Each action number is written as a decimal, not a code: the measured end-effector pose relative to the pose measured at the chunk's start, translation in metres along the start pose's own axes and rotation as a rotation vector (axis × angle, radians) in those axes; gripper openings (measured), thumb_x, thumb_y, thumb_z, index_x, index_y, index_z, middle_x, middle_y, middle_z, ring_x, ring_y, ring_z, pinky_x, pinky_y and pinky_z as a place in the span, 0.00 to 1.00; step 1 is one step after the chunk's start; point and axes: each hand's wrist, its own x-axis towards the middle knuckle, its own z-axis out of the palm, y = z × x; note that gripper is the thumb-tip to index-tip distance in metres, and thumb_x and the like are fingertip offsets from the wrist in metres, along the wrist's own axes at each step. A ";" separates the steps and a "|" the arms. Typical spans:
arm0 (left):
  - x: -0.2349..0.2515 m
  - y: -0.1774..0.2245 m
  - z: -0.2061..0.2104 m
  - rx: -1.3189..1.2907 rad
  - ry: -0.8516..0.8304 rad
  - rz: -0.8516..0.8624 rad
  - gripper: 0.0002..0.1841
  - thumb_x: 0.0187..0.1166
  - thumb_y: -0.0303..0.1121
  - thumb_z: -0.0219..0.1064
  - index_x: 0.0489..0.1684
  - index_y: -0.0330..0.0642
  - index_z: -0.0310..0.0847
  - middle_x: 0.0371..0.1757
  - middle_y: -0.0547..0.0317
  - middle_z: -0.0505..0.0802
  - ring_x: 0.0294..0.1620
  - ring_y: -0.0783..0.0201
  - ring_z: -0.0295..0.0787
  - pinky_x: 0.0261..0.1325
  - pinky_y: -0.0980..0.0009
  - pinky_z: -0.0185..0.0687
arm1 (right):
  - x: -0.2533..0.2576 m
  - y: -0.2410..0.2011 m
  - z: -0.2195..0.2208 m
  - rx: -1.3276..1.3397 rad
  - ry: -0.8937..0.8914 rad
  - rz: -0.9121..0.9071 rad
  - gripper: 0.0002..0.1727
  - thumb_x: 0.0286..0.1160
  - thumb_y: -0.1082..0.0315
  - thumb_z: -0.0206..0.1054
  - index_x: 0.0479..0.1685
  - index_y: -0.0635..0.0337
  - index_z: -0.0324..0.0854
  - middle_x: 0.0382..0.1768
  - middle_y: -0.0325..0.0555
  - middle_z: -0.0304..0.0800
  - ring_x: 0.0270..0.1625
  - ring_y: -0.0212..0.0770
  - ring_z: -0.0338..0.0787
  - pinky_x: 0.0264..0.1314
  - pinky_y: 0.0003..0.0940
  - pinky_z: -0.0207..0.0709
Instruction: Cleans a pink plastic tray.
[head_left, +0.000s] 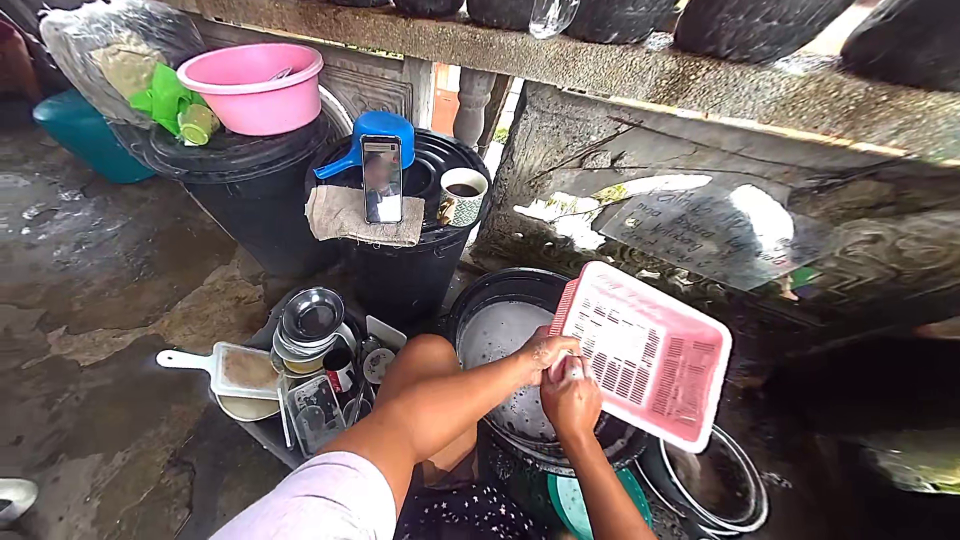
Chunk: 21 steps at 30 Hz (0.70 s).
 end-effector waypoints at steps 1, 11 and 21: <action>0.001 0.006 -0.006 0.018 -0.016 -0.001 0.23 0.75 0.24 0.63 0.71 0.35 0.68 0.41 0.50 0.89 0.37 0.62 0.89 0.42 0.64 0.88 | -0.006 0.016 0.007 0.010 -0.001 -0.125 0.19 0.68 0.63 0.68 0.49 0.73 0.87 0.55 0.68 0.91 0.60 0.66 0.92 0.61 0.63 0.83; -0.001 -0.007 0.001 0.110 -0.016 0.030 0.37 0.67 0.21 0.68 0.82 0.34 0.60 0.58 0.40 0.87 0.51 0.56 0.88 0.54 0.59 0.87 | -0.019 0.031 -0.006 0.040 -0.357 0.209 0.22 0.69 0.69 0.70 0.64 0.67 0.86 0.75 0.63 0.82 0.74 0.66 0.84 0.71 0.70 0.77; -0.008 0.013 0.004 0.091 -0.036 0.055 0.37 0.65 0.18 0.66 0.81 0.34 0.61 0.57 0.41 0.88 0.49 0.57 0.89 0.53 0.59 0.89 | -0.032 0.103 -0.008 -0.119 -0.329 0.307 0.31 0.65 0.67 0.74 0.75 0.62 0.81 0.75 0.65 0.82 0.73 0.70 0.83 0.68 0.74 0.76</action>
